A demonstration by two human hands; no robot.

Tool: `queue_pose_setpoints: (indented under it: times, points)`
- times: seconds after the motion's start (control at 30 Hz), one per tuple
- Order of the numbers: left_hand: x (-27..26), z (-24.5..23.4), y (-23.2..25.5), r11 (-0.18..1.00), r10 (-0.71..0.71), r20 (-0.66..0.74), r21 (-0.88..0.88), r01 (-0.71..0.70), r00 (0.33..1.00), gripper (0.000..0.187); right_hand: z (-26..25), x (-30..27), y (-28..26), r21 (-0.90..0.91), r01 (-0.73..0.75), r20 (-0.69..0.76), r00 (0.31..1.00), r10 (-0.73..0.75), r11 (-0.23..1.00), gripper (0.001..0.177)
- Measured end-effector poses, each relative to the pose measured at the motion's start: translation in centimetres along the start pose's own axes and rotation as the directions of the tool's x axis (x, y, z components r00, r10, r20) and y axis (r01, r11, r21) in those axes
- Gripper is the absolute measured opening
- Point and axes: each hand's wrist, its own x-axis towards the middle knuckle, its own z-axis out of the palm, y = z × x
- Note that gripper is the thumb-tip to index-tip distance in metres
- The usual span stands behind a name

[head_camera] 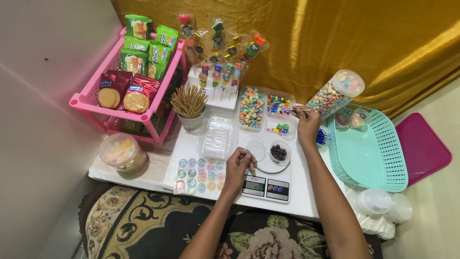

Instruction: Measuring and portioning various small candies into a container on a digital scale using a stick and a spoon.

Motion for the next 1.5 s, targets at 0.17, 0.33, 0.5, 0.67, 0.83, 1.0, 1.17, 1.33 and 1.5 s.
queue_pose_setpoints:
  times: [0.17, 0.33, 0.5, 0.67, 0.83, 1.0, 1.17, 1.33, 1.5]
  points:
    - [0.0, -0.1, -0.2, 1.0, 0.003, 0.004, 0.003, -0.003, 1.0, 0.017, -0.2, 0.5, 0.1, -0.044, 0.016, 0.055, 0.998, -0.014, 0.999, 0.018]
    - [0.0, -0.1, -0.4, 1.0, 0.01, 0.0, 0.004, -0.01, 1.0, 0.018, -0.6, 0.4, 0.3, -0.13, 0.06, 0.094, 0.994, -0.048, 0.99, 0.017]
    - [0.2, -0.1, -0.5, 1.0, 0.013, 0.008, 0.003, -0.013, 1.0, 0.017, -0.7, 0.3, 0.4, -0.1, 0.046, 0.113, 0.993, -0.035, 0.994, 0.017]
    - [0.0, 0.0, -0.2, 1.0, 0.011, 0.006, 0.007, -0.011, 1.0, 0.017, -0.6, 0.4, 1.1, -0.1, 0.024, 0.089, 0.996, -0.015, 0.995, 0.017]
    - [0.1, -0.1, -0.4, 1.0, 0.02, 0.011, 0.008, -0.02, 1.0, 0.016, -0.3, 0.6, 0.7, -0.049, 0.01, 0.078, 0.997, -0.007, 0.999, 0.019]
    - [0.2, -0.1, -0.5, 1.0, 0.018, 0.001, -0.002, -0.018, 1.0, 0.016, -0.3, 0.5, 0.7, -0.076, -0.009, 0.064, 0.998, 0.014, 0.997, 0.018]
    - [0.2, -0.1, -0.4, 1.0, 0.016, 0.005, -0.005, -0.016, 1.0, 0.016, -1.3, 0.2, 0.5, -0.199, 0.023, 0.09, 0.996, -0.005, 0.98, 0.017]
    - [0.0, 0.0, -0.2, 1.0, 0.015, -0.001, -0.013, -0.015, 1.0, 0.014, -1.3, -0.7, 0.7, -0.271, 0.106, 0.127, 0.989, -0.074, 0.957, 0.016]
    - [0.1, -0.1, -0.5, 1.0, 0.013, -0.001, 0.002, -0.013, 1.0, 0.016, -1.0, -1.5, -0.4, -0.18, 0.138, 0.1, 0.988, -0.122, 0.974, 0.019]
